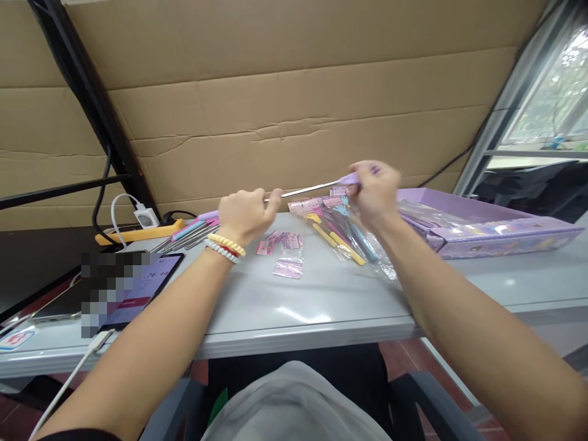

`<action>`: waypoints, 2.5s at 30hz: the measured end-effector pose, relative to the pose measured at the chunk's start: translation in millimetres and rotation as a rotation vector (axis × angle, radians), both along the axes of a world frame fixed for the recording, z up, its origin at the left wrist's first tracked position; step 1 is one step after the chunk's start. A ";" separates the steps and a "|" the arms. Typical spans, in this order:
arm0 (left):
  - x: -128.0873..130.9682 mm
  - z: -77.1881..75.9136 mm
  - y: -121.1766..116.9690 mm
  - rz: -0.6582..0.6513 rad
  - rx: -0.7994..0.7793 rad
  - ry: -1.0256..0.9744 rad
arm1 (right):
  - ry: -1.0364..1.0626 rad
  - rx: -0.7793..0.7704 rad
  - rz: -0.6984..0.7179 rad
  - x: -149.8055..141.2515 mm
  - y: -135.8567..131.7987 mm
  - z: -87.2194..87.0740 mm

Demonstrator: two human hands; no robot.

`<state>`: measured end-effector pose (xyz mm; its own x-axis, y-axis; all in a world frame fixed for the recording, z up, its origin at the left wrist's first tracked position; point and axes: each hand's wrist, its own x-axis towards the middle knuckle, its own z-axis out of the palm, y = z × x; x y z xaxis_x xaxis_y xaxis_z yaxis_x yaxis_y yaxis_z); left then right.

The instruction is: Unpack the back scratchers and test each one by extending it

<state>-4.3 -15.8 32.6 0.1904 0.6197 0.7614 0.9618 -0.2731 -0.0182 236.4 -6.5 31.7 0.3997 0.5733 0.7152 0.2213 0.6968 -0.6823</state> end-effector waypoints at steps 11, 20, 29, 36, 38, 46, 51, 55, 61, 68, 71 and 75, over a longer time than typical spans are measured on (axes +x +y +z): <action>3.2 2.0 -2.5 -0.137 -0.030 0.038 | 0.112 -0.182 0.435 -52.6 -14.7 -10.0; -43.3 1.9 26.3 0.190 -0.195 0.057 | 0.110 -0.232 0.340 -14.6 -8.7 -2.1; 9.0 -2.0 -7.5 0.085 -0.214 0.077 | -0.019 -0.137 0.392 -60.7 -21.4 -15.8; 16.7 -6.4 -15.5 0.086 -0.273 0.036 | -0.015 -0.100 0.358 -54.5 -21.0 -15.2; 19.4 -10.7 -14.3 0.051 -0.283 0.042 | -0.036 -0.126 0.370 -50.1 -17.8 -14.8; 14.6 -28.6 0.6 -0.211 -0.259 0.085 | -0.404 -0.145 0.028 -36.9 -6.8 -22.1; 5.6 -32.0 7.4 -0.325 -0.245 0.129 | -0.617 -0.174 -0.160 -35.1 -11.3 -24.4; 4.0 -33.6 8.6 -0.355 -0.242 0.139 | -0.606 -0.220 -0.118 -33.4 -10.3 -27.8; 1.5 -34.9 9.5 -0.367 -0.304 0.110 | -0.664 -0.260 -0.093 -31.1 -6.6 -33.4; 1.1 -37.1 9.2 -0.403 -0.418 0.018 | -0.778 -0.260 -0.051 -28.9 -6.9 -32.8; 0.2 -37.8 10.4 -0.412 -0.415 0.018 | -0.804 -0.314 0.003 -29.3 -9.6 -30.9; -2.0 -37.8 12.8 -0.471 -0.445 0.057 | -0.872 -0.429 -0.027 -30.6 -13.5 -27.9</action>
